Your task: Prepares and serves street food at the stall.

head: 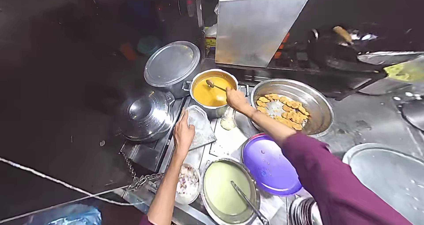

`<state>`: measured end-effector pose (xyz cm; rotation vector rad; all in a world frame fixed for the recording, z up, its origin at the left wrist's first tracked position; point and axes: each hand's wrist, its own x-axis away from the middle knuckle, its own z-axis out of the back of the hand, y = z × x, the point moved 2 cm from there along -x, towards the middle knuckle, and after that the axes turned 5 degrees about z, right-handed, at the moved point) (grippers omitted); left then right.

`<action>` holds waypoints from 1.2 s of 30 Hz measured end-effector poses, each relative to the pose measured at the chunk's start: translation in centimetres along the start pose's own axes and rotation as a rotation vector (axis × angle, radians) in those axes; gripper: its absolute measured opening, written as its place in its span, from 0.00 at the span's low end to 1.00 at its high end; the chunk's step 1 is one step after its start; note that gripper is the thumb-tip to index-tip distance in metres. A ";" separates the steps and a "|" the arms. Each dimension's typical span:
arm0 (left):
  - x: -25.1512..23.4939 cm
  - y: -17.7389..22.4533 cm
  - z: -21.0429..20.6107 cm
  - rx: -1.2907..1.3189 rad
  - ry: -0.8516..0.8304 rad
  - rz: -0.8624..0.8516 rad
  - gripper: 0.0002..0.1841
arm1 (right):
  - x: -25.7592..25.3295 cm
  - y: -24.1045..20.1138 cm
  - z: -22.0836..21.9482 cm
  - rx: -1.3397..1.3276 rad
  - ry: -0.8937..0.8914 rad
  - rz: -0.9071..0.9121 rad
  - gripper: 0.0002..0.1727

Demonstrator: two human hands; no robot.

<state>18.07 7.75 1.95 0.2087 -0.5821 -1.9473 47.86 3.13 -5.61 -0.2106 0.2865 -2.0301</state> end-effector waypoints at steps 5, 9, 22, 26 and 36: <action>-6.3 -0.1 -0.2 0.090 -0.072 0.142 0.37 | -12.4 0.4 -2.0 0.397 -0.285 0.479 0.13; -9.9 -1.6 -0.9 0.089 -0.062 0.231 0.36 | -14.1 0.4 -2.3 0.539 -0.479 0.603 0.10; -14.7 -1.2 -0.1 0.102 0.005 0.155 0.37 | -11.3 3.5 -7.8 -0.365 -0.444 -0.312 0.18; -15.1 -1.5 0.5 0.081 -0.011 0.118 0.37 | -10.6 0.5 -4.8 -0.005 -0.315 0.001 0.17; -16.7 -0.7 1.7 0.077 0.069 0.017 0.36 | -12.1 -1.3 -1.3 0.256 -0.580 0.036 0.18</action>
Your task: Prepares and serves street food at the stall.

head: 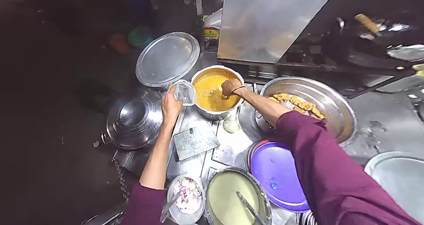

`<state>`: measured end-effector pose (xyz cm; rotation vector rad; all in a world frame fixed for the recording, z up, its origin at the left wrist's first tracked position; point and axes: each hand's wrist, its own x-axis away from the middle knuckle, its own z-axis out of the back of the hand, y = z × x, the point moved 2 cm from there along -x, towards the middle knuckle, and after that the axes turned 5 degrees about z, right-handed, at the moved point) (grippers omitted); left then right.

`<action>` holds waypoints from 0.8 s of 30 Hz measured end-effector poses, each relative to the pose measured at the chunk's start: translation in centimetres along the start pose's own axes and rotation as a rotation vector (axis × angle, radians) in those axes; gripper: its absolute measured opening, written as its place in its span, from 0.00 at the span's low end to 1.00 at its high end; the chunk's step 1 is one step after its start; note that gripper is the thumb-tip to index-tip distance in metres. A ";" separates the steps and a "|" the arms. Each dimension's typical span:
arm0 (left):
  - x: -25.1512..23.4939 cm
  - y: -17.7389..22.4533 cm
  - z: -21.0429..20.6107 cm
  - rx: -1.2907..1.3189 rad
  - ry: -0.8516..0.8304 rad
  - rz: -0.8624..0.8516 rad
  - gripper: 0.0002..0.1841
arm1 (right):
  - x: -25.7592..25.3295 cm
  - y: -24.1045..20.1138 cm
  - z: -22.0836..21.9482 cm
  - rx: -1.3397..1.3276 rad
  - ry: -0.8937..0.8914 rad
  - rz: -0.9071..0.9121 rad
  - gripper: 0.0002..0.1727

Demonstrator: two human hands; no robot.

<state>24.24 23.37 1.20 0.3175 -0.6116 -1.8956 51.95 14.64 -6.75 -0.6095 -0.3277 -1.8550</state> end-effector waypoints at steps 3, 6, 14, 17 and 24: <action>-0.4 0.8 -1.1 0.033 -0.019 0.007 0.36 | -1.8 1.9 -2.3 -0.441 -0.052 -0.073 0.17; -0.4 0.7 -2.0 0.000 -0.032 -0.009 0.36 | -3.1 1.8 -6.3 -0.589 0.126 -0.162 0.16; -1.7 0.3 -0.4 -0.021 0.054 -0.114 0.36 | -1.3 -1.9 -4.3 0.112 0.209 0.150 0.18; -1.1 0.5 0.0 -0.017 0.045 -0.171 0.41 | -0.5 -2.1 -1.8 -0.148 0.067 -0.018 0.20; -2.9 1.0 -1.1 -0.063 -0.023 -0.202 0.39 | -1.7 -2.7 -5.5 -0.327 0.301 0.044 0.16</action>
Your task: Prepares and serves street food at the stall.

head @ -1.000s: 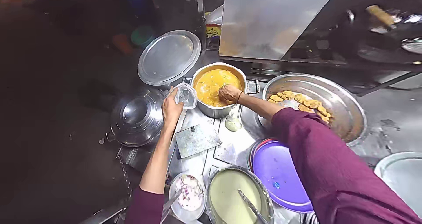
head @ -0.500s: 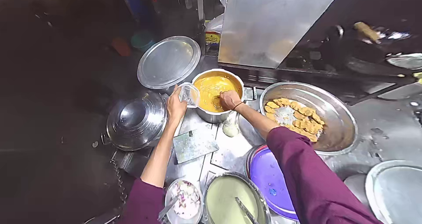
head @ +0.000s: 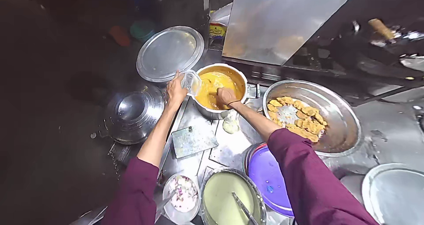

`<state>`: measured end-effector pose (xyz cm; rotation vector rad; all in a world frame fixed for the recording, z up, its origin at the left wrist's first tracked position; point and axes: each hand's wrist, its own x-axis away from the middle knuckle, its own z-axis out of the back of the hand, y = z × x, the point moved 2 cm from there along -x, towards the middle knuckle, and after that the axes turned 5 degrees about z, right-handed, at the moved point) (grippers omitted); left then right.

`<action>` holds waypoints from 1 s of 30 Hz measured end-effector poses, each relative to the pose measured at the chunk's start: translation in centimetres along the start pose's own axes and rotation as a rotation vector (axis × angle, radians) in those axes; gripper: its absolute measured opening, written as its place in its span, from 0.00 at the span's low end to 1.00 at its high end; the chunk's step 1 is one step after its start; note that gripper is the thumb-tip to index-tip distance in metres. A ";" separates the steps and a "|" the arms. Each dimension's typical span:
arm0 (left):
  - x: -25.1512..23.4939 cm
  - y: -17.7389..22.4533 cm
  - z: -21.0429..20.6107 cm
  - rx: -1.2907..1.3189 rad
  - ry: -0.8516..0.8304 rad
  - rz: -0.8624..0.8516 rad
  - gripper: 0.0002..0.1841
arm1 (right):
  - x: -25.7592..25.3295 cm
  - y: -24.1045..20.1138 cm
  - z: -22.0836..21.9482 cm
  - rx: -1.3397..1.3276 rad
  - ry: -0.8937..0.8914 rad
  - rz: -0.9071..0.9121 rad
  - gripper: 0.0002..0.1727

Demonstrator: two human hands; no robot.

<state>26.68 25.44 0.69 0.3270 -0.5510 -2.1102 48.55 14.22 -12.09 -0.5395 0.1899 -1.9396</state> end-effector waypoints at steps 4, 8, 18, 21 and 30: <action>-2.9 -1.4 -0.7 -0.017 -0.039 0.036 0.34 | -0.5 0.0 0.3 0.417 -0.097 0.291 0.12; -3.0 -2.2 -0.3 0.013 0.014 0.070 0.36 | 0.5 -0.3 1.3 0.244 -0.079 -0.075 0.17; -3.6 -1.4 0.0 0.001 0.032 0.093 0.41 | -0.5 -0.3 -1.7 -0.086 0.063 -0.074 0.15; -3.5 -2.2 0.5 -0.057 0.036 0.053 0.42 | -2.0 0.1 -1.6 0.401 -0.028 0.311 0.12; -3.5 -2.6 0.8 -0.110 0.004 0.121 0.41 | -0.5 1.3 -0.9 -0.220 -0.079 -0.361 0.22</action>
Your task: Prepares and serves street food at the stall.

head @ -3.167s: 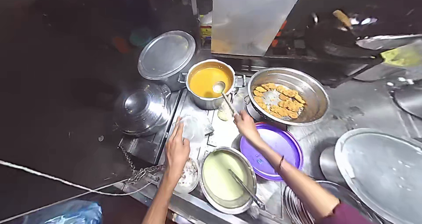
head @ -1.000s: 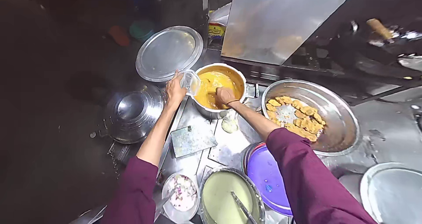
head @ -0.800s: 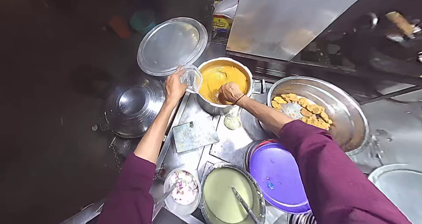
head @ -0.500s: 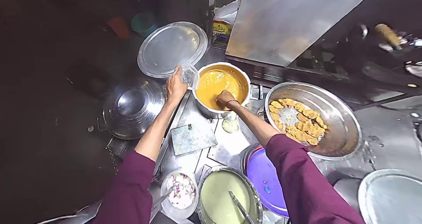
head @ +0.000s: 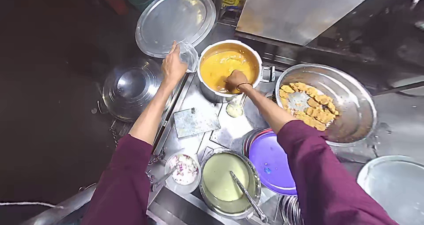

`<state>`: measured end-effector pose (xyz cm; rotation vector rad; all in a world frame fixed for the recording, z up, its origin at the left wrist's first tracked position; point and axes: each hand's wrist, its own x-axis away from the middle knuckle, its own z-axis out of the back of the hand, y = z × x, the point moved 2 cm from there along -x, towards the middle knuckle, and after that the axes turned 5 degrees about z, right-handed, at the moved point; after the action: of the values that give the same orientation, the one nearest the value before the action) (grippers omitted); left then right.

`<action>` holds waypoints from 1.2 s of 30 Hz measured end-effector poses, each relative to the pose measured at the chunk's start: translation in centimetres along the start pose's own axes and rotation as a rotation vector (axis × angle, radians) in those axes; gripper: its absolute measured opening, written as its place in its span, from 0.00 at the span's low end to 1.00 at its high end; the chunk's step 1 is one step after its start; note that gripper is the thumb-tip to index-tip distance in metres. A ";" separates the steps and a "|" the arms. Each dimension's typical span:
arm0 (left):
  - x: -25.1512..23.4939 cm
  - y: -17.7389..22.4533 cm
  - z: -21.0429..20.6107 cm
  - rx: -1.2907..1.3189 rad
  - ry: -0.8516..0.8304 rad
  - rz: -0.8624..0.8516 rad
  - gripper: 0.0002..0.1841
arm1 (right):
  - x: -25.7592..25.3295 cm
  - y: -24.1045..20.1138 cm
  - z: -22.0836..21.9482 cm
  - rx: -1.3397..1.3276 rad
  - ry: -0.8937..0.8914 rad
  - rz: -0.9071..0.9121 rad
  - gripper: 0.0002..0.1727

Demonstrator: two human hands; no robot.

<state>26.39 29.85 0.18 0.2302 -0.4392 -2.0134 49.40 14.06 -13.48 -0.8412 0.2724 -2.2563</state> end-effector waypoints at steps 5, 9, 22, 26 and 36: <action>-1.3 0.5 0.2 -0.012 0.040 -0.016 0.42 | -0.8 0.3 -2.4 -0.270 0.032 -0.020 0.23; -2.1 0.4 0.4 0.000 0.045 -0.034 0.43 | 0.5 0.5 -0.6 -0.359 0.077 -0.028 0.21; -3.0 2.1 -0.3 -0.023 0.055 -0.102 0.41 | 1.4 4.3 -0.9 -0.786 0.217 -0.051 0.22; -4.0 3.5 -0.1 -0.017 0.045 -0.107 0.39 | 1.8 4.1 0.1 -0.855 0.234 0.000 0.21; -5.7 6.1 -2.5 -0.047 -0.074 -0.118 0.36 | 5.2 5.5 5.1 -0.964 0.289 0.076 0.19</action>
<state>34.88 31.83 0.24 0.1561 -0.4325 -2.1505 52.84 6.69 -9.24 -0.9135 1.5734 -2.1161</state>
